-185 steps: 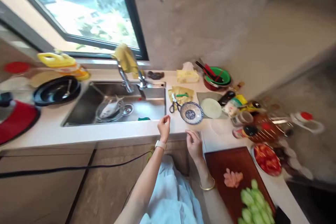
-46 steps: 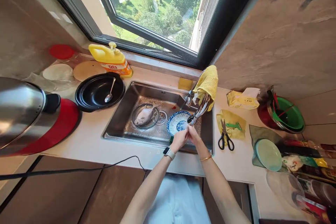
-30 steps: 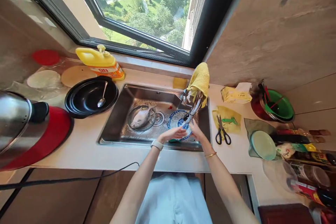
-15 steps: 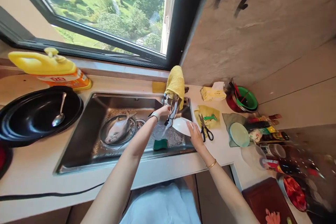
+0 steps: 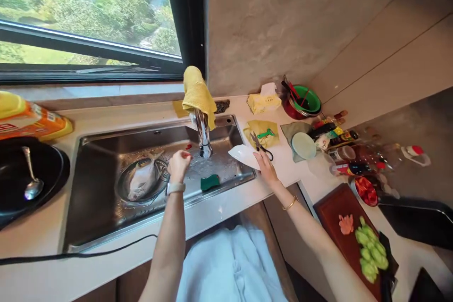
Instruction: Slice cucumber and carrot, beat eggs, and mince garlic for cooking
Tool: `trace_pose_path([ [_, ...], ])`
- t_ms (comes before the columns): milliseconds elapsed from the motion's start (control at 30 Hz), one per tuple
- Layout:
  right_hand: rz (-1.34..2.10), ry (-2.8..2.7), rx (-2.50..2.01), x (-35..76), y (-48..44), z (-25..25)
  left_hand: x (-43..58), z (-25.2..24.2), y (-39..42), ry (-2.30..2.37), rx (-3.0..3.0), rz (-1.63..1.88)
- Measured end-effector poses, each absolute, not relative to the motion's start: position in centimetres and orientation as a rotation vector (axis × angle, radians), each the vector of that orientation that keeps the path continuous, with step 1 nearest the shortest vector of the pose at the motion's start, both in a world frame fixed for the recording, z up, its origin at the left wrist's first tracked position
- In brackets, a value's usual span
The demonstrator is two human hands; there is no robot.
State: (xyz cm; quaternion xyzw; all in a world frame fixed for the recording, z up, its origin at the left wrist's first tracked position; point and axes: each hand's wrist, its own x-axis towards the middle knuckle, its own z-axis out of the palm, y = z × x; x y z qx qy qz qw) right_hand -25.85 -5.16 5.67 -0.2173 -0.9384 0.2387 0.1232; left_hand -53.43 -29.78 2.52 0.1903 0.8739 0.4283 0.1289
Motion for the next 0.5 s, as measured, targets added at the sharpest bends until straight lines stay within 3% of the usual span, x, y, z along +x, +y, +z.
trace_pose_path([
  [100, 0.743, -2.691, -0.625, -23.7, -5.1, 6.1, -46.0, 2.1, -28.7, 2.527, 0.433, 1.011],
  [233, 0.883, -2.544, -0.594, -20.2, -4.3, 7.3, -38.4, 3.0, -22.9, 2.286, 0.853, 1.156],
  [367, 0.975, -2.432, -0.691, -17.7, -3.3, 9.0, -36.8, 4.9, -17.8, 1.937, 1.071, 1.391],
  [500, 1.017, -2.469, -0.648, -16.4, -1.4, 10.2, -37.2, 7.0, -16.0, 1.981, 1.334, 1.375],
])
